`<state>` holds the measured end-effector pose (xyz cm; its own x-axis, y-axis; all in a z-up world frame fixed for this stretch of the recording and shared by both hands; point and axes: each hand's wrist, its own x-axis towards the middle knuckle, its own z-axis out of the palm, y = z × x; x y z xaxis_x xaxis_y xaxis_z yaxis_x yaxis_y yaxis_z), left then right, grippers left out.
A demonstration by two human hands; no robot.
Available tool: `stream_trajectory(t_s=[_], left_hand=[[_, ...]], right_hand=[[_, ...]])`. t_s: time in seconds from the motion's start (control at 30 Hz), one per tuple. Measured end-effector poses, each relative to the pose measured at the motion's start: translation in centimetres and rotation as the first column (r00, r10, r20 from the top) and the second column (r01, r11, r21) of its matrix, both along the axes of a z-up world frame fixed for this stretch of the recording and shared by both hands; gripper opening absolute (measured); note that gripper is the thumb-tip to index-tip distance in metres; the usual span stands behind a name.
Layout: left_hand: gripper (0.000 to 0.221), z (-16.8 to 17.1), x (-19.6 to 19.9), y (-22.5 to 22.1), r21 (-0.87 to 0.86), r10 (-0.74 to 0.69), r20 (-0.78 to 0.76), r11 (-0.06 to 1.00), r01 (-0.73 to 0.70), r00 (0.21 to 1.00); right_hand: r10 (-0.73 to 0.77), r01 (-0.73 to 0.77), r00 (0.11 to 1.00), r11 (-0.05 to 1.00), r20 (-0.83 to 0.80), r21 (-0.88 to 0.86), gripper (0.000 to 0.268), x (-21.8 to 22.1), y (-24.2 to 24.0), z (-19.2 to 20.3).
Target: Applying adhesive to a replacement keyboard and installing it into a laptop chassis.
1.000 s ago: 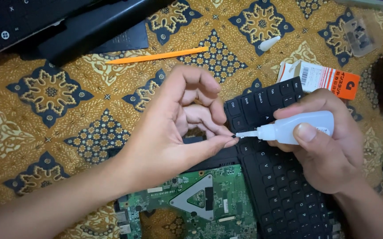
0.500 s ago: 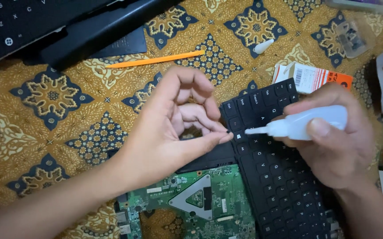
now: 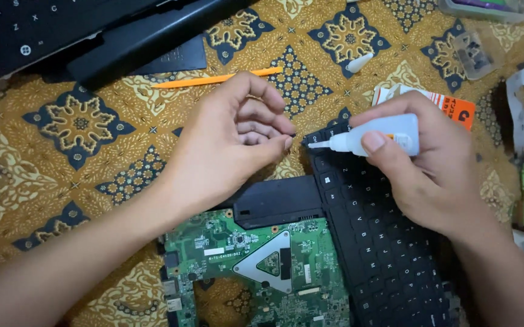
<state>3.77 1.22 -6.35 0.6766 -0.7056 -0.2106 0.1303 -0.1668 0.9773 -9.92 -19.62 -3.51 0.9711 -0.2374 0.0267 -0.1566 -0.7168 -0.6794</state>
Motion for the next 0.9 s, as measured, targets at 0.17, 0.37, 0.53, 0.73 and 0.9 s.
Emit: stream_trajectory(t_s=[0.17, 0.37, 0.53, 0.73, 0.9], left_hand=[[0.035, -0.1, 0.4, -0.7, 0.108, -0.044, -0.046, 0.993, 0.049, 0.998], [0.044, 0.8, 1.0, -1.1, 0.117, -0.128, -0.271, 0.979, 0.164, 0.954], [0.049, 1.4, 1.2, -1.2, 0.157, -0.092, -0.353, 0.975, 0.156, 0.931], [0.051, 1.4, 1.3, -1.2, 0.16, -0.092, -0.354, 0.974, 0.157, 0.931], [0.051, 1.3, 1.3, -1.2, 0.174, -0.081, -0.34, 0.974, 0.147, 0.937]], right_hand=[[-0.026, 0.02, 0.993, 0.999, -0.113, -0.049, 0.027, 0.8, 0.2, 0.1], [0.001, -0.014, 0.994, 0.993, -0.107, -0.119, 0.027, 0.9, 0.6, 0.3], [-0.013, 0.013, 1.0, 0.995, -0.006, -0.1, 0.029, 0.3, 0.5, -0.2], [-0.035, 0.031, 0.999, 0.994, -0.029, -0.109, 0.028, 0.2, 0.6, -0.3], [-0.1, 0.1, 0.995, 0.995, -0.025, 0.006, 0.023, 0.0, 0.7, -0.3]])
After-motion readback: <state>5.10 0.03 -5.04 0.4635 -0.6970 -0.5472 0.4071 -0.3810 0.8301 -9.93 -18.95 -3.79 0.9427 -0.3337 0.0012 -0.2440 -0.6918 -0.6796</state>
